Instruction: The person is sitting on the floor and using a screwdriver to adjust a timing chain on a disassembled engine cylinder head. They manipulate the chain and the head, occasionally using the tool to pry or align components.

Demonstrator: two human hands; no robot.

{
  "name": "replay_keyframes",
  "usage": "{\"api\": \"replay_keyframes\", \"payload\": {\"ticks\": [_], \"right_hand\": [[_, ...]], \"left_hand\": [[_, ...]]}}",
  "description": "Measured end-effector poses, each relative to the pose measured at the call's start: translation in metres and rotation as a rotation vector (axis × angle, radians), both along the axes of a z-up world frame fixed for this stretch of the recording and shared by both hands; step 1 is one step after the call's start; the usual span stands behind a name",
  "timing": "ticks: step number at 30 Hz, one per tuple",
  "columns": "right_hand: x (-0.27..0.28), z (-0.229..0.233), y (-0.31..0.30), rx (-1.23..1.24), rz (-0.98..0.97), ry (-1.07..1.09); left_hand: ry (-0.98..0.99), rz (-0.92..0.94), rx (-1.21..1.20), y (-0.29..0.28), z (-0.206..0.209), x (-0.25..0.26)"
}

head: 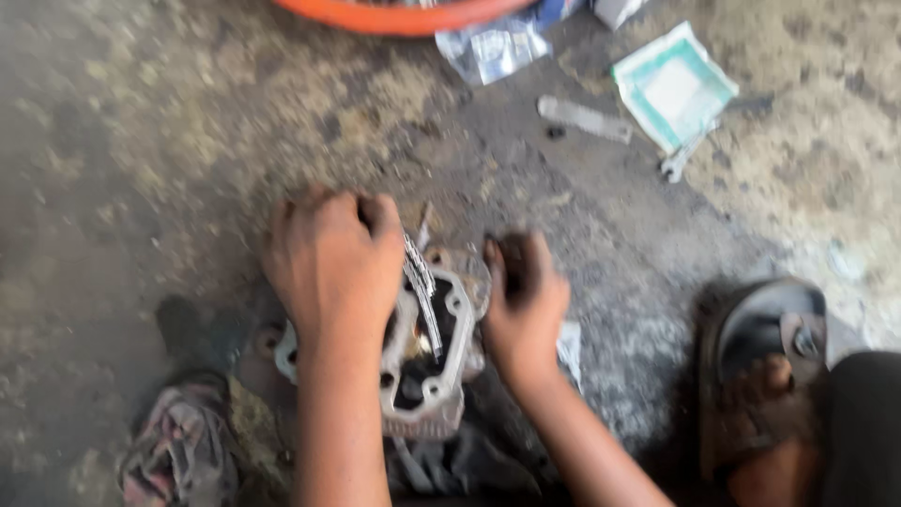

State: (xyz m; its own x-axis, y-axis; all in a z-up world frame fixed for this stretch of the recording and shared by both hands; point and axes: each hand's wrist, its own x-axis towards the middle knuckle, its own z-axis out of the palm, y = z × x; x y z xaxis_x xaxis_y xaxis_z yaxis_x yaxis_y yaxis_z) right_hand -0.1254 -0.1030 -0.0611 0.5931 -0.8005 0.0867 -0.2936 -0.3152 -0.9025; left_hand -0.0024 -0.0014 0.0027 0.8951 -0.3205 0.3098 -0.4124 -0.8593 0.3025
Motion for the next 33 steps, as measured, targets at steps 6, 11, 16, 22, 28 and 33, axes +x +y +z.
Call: {"api": "replay_keyframes", "payload": {"ticks": [6,11,16,22,28,33], "right_hand": [[-0.005,-0.014,0.0,0.055,0.029,-0.089],[0.021,-0.02,-0.031,-0.067,0.1,-0.129],[-0.01,0.011,-0.046,0.345,-0.052,-0.157],[0.004,-0.013,-0.006,0.264,0.078,-0.135],[-0.006,-0.004,-0.005,0.372,-0.01,-0.028],[0.005,-0.011,-0.011,0.058,0.096,-0.06]], "left_hand": [[-0.089,-0.006,-0.011,0.0,-0.004,0.0],[-0.011,-0.005,-0.001,0.0,-0.006,0.0],[0.019,0.009,-0.023,0.004,-0.004,0.001],[0.043,-0.01,-0.046,0.005,-0.008,-0.002],[0.053,-0.002,0.004,0.002,0.0,0.004],[0.045,-0.014,-0.015,0.005,-0.008,0.002]]}}
